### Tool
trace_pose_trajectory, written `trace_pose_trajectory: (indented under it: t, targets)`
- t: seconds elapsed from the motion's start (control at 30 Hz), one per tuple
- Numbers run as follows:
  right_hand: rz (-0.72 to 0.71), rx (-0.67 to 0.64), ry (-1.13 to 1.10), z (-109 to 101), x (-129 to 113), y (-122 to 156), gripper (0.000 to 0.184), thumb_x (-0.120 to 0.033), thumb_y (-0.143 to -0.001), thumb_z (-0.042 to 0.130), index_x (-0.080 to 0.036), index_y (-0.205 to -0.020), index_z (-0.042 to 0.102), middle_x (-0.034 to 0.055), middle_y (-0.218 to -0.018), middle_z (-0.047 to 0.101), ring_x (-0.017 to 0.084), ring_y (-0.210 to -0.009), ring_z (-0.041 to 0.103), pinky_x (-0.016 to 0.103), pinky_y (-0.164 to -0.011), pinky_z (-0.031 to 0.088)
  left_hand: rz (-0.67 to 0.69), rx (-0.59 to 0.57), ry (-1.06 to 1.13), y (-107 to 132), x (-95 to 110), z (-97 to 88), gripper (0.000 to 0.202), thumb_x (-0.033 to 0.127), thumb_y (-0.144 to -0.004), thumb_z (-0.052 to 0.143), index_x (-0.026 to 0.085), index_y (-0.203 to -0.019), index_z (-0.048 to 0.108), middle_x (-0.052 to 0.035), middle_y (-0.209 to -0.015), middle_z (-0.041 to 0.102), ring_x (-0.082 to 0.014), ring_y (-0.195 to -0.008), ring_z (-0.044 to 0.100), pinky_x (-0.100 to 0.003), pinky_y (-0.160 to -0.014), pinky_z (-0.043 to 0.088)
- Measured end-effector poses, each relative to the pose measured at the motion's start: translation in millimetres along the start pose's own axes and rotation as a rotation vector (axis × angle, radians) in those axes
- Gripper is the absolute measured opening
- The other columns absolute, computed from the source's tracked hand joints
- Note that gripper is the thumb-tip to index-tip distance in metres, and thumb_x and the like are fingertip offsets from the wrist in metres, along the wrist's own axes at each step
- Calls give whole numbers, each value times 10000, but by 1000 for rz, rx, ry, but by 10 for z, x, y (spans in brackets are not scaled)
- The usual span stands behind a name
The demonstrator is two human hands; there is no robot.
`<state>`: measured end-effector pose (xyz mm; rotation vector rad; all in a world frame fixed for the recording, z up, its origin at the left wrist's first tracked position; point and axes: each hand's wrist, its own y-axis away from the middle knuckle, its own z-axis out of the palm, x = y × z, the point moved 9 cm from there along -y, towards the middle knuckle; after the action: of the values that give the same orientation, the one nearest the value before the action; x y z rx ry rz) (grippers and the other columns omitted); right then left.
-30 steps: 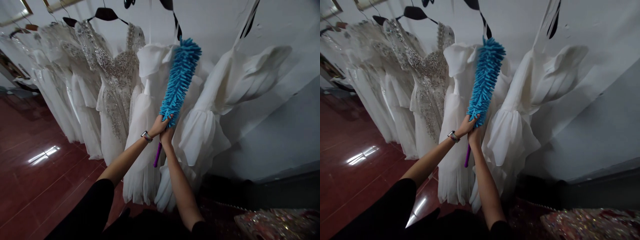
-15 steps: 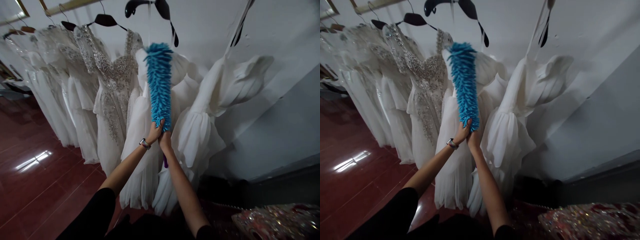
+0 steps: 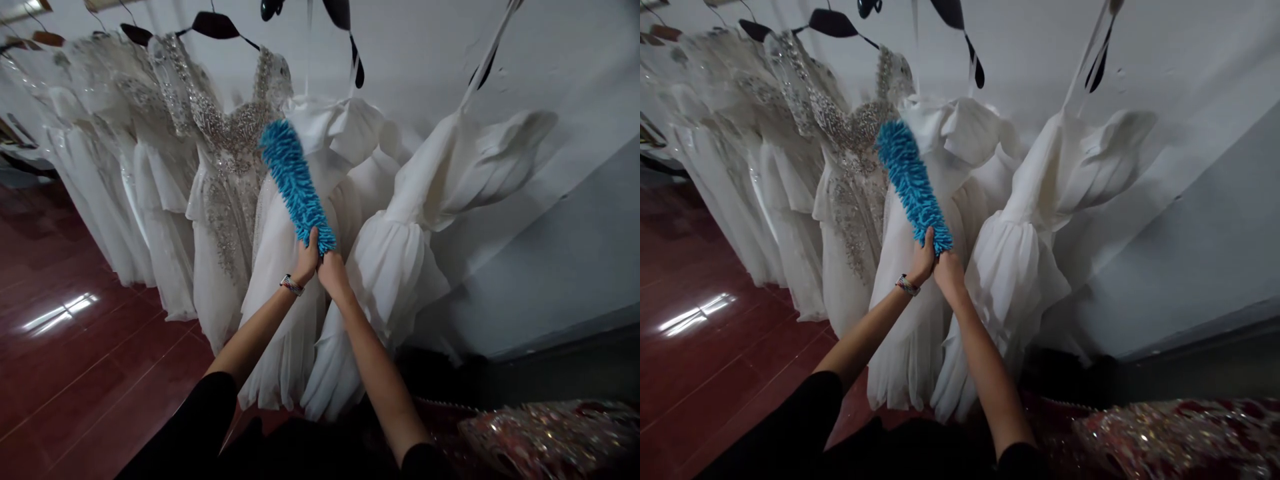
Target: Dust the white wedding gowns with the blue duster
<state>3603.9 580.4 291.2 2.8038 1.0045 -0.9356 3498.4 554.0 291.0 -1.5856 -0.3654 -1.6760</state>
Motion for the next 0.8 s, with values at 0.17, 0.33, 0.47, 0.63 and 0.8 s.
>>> trace_pose_trajectory:
  t: [0.17,0.33,0.47,0.63,0.8]
  targets:
    - [-63,-64,91,-141,30,84,377,-250,-1121,511,-136,-1312,815,211,-1304,818,332,-1226,779,342,-1055,557,5,57,56,174,64,15,568,655,-1086,584,171,-1347,725,-171,-1423,759,-288,-1401,693,-421,-1286,473]
    - [17,-85,110,-223,41,242,442,-245,-1142,455,-146,-1472,732,219,-1355,797,319,-1235,777,331,-1010,559,-76,50,161,314,-21,109,499,615,-1094,577,171,-1236,755,-155,-1270,806,-295,-1300,739,-470,-1245,519]
    - [30,-298,194,-102,79,512,375,-273,-1121,529,-152,-1383,768,200,-1275,826,311,-1182,801,304,-917,557,-200,200,191,748,-312,-143,504,626,-1071,619,175,-1259,740,-139,-1299,800,-280,-1392,697,-448,-1275,486]
    - [0,-290,356,-200,29,535,339,-275,-1122,540,-142,-1295,800,216,-1306,810,320,-1242,776,316,-1000,542,-119,121,246,753,-208,-121,429,608,-1039,669,193,-1123,740,-122,-1221,816,-273,-1304,730,-399,-1219,525]
    - [159,-255,305,-30,-59,544,436,-205,-1145,427,-108,-1473,698,233,-1339,796,311,-1223,786,334,-988,559,-329,94,283,617,-418,-81,418,524,-1073,623,167,-1263,725,-142,-1341,788,-266,-1315,739,-424,-1233,515]
